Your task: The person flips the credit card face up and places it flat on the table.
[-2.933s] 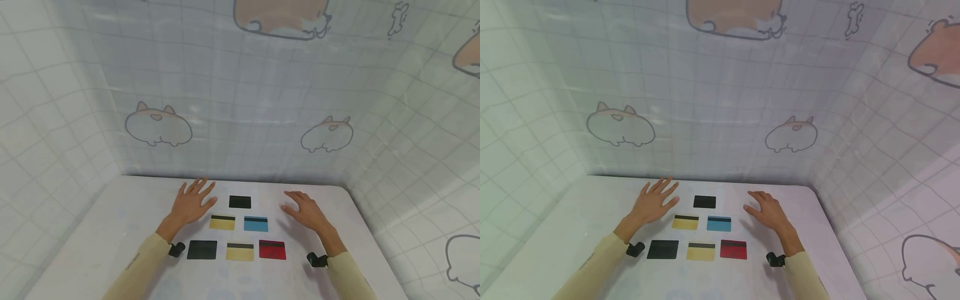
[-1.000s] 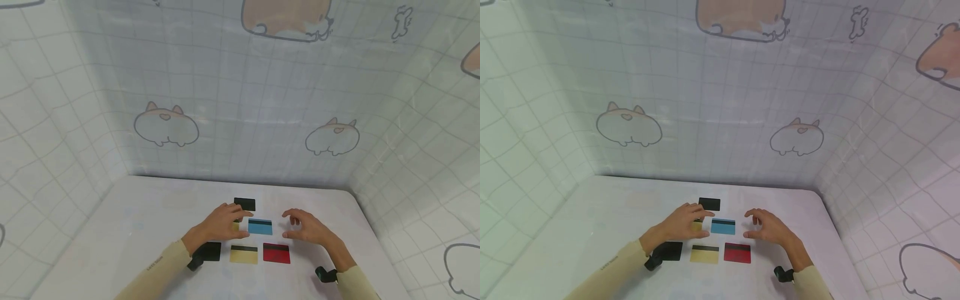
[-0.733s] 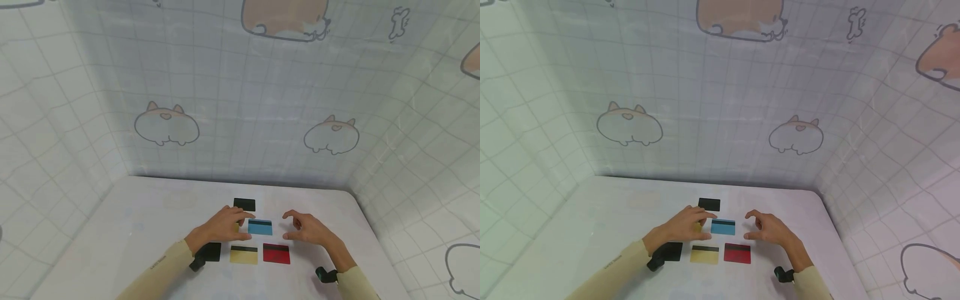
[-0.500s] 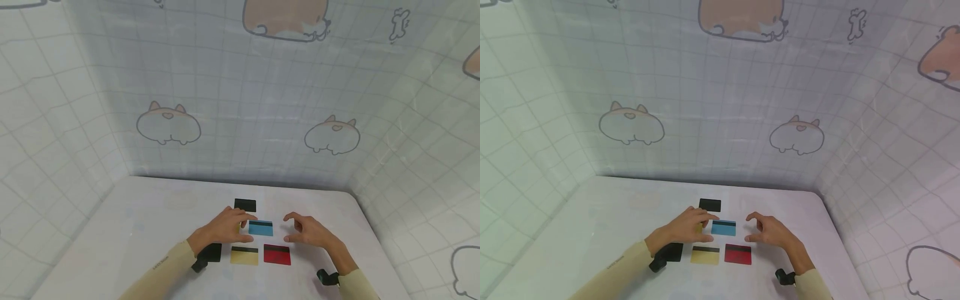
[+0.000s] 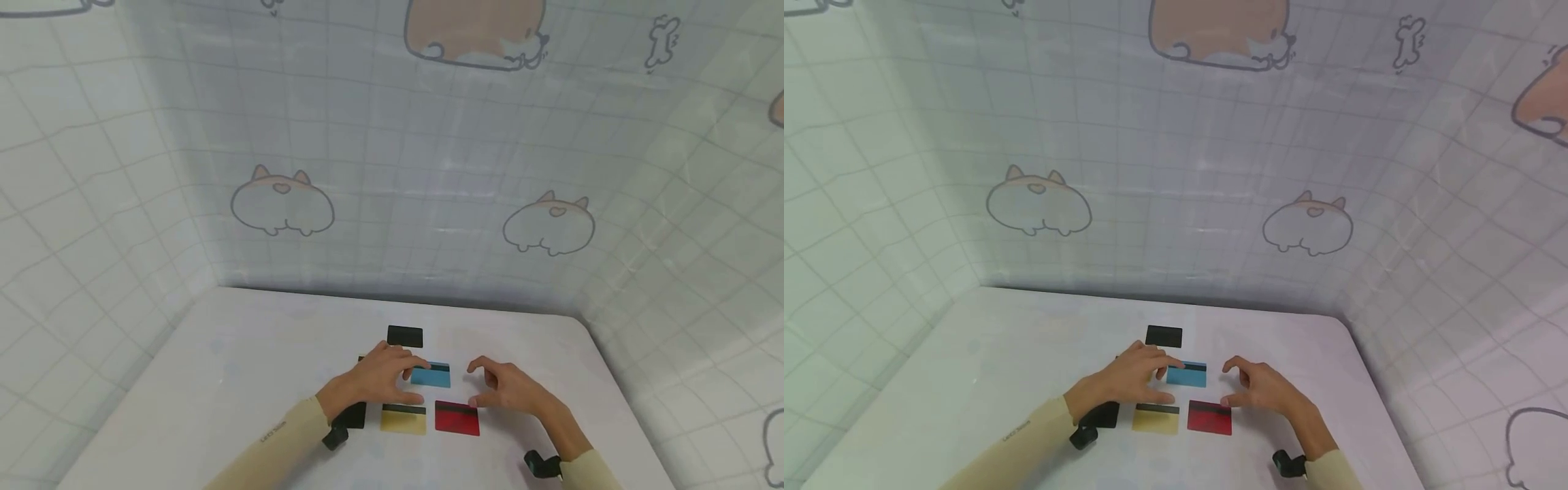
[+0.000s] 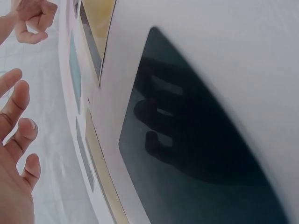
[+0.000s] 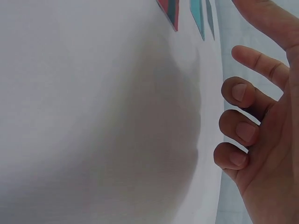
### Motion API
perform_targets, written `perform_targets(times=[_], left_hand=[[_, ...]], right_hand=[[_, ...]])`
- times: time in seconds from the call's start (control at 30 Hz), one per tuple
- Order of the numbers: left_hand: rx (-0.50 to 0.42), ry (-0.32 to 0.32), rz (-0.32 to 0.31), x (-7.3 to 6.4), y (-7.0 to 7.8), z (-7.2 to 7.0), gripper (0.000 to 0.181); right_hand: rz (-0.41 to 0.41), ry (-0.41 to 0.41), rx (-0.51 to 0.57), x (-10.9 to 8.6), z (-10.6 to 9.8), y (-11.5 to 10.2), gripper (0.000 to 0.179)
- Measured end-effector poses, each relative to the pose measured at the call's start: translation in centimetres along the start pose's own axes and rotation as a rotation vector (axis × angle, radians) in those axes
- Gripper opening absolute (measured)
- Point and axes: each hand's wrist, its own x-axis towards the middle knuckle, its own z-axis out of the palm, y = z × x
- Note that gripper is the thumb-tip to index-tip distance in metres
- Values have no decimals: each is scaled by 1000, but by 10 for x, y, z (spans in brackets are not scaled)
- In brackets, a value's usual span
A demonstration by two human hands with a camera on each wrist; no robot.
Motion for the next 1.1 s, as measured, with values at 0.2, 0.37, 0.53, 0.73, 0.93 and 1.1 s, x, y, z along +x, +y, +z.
perform_targets(times=[0.2, 0.37, 0.53, 0.73, 0.93, 1.1], left_hand=[[43, 8, 20, 3, -6, 0, 63], [49, 15, 52, 7, -16, -1, 64], [7, -48, 57, 11, -24, -3, 63], [9, -120, 63, 15, -26, -1, 67], [26, -130, 87, 16, -24, 2, 68], [33, -109, 107, 17, -23, 1, 66]], right_hand=[[-2, -2, 20, 3, 4, 0, 57], [-2, 5, 26, 10, 7, -3, 56], [35, 5, 43, 18, 10, -8, 56], [90, -19, 109, 20, 14, -13, 60], [65, -34, 140, 18, 16, -13, 60], [43, -29, 120, 17, 16, -12, 58]])
